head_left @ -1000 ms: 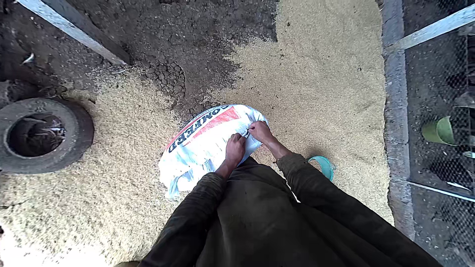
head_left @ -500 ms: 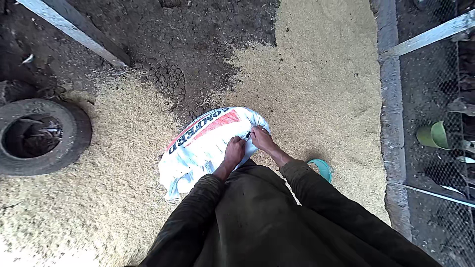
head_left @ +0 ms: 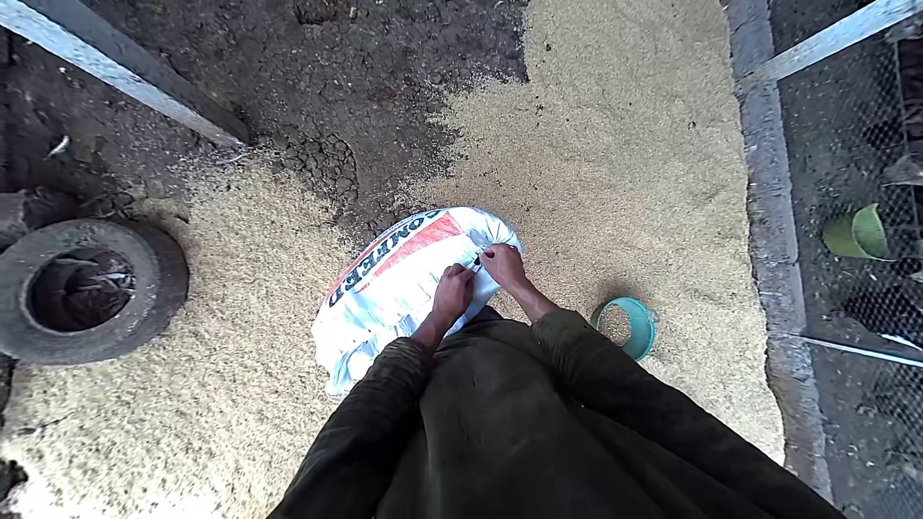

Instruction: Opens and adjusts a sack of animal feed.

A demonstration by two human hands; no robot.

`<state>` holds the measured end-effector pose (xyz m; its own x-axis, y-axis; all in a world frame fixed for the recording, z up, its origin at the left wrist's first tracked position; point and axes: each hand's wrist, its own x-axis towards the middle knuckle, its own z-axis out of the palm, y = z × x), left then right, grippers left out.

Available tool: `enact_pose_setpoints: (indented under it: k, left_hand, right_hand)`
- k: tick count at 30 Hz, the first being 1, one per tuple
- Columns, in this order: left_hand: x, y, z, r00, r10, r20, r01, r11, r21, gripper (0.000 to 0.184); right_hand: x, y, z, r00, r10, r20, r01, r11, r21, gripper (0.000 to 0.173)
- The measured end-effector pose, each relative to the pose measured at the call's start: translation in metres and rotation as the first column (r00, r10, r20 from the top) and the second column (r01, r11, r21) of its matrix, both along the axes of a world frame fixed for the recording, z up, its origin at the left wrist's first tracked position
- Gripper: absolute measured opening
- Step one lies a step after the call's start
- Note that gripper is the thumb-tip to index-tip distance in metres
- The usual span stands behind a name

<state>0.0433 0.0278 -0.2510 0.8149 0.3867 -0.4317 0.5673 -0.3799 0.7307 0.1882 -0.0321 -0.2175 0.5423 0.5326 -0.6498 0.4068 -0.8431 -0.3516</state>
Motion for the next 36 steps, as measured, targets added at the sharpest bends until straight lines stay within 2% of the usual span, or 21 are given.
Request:
enact_pose_setpoints:
  k: [9,18,23,29,34,36]
  left_hand:
    - [0.000,-0.003,-0.001,1.000,0.004,0.005,-0.004,1.000,0.001,0.031]
    - [0.000,0.000,0.003,1.000,-0.001,-0.012,0.001,0.999,-0.035,0.032]
    - [-0.001,0.002,0.007,1.000,0.022,-0.013,-0.022,0.998,-0.066,0.033]
    - [0.007,0.014,0.020,0.996,0.055,-0.064,-0.062,0.992,-0.111,0.033]
    - [0.020,0.015,0.020,0.980,0.145,0.133,-0.138,0.989,-0.058,0.029]
    - [0.028,0.022,0.018,0.968,0.129,0.216,-0.118,0.991,-0.063,0.027]
  right_hand:
    - [-0.006,0.020,0.006,0.999,0.044,0.020,-0.039,0.981,-0.191,0.028]
    - [-0.004,0.017,0.002,0.997,0.068,0.025,-0.060,0.971,-0.229,0.035]
    - [-0.001,0.001,0.001,0.995,-0.095,0.024,0.097,0.991,-0.096,0.033]
    - [-0.017,-0.023,-0.006,0.954,-0.300,-0.003,0.293,0.928,0.232,0.023]
    - [-0.025,-0.032,-0.008,0.966,-0.253,0.045,0.206,0.867,0.454,0.024]
    - [-0.028,-0.034,-0.014,0.966,-0.241,0.095,0.153,0.825,0.544,0.021]
